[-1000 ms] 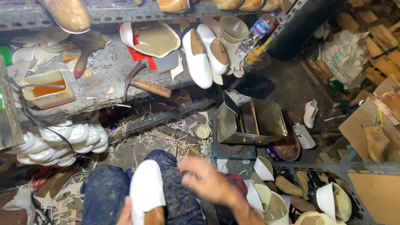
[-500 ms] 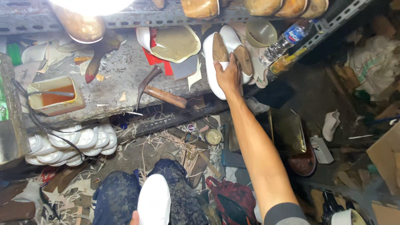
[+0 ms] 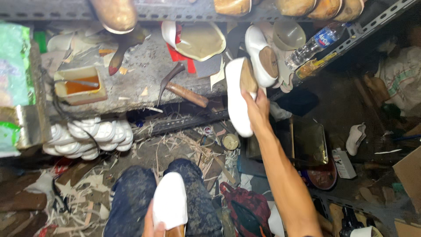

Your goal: The person uses a hammer and a curved metal tool to tap and shape the sole of a white slip-on shoe. They repeatedly turn the shoe over to work on different areas of the sole and heel, then place the finished shoe on a shelf and pick up another one to continue the process.

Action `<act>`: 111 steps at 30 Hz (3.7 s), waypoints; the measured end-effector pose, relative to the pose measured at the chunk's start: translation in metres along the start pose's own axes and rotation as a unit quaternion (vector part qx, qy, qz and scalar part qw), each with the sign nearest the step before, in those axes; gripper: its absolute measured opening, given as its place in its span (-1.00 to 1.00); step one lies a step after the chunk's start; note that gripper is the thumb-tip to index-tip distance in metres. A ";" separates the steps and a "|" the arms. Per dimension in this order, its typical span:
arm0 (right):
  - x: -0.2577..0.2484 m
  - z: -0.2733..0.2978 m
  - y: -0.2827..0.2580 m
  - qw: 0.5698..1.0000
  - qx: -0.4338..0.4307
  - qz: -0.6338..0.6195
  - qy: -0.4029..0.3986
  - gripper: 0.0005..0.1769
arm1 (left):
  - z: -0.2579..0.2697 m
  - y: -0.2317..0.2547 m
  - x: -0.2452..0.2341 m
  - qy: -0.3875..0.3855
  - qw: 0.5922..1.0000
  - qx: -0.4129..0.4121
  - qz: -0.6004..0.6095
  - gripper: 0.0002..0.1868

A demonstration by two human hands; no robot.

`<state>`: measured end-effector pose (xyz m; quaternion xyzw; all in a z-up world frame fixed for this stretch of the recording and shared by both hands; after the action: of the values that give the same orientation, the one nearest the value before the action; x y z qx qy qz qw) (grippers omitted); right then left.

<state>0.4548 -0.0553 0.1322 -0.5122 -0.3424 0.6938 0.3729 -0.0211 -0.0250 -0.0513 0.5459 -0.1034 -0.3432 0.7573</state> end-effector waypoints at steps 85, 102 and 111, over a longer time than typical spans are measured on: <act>-0.141 0.148 0.074 0.965 0.089 -0.241 0.048 -0.45 | 0.032 0.184 -0.059 0.026 0.923 0.383 -0.001 -0.39; -0.075 0.381 0.069 0.960 -0.191 0.088 -0.182 -0.70 | 0.054 0.190 0.001 -0.302 0.805 -0.012 0.510 0.02; -0.068 0.369 0.075 0.980 -0.120 0.050 -0.152 -0.65 | 0.056 0.174 0.009 -0.309 0.795 -0.063 0.519 -0.08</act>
<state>0.0994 -0.1847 0.1876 -0.4583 -0.4499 0.7353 0.2167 0.0263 -0.0436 0.1246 0.2269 -0.5778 -0.0553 0.7820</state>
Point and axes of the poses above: each hand's wrist, its own z-axis away from the middle knuckle, its own x-axis out of the palm, y = z × x, the point moved 3 cm from there along -z, towards the middle knuckle, and after that the axes turned 9 degrees about x, right-handed, at the moved point
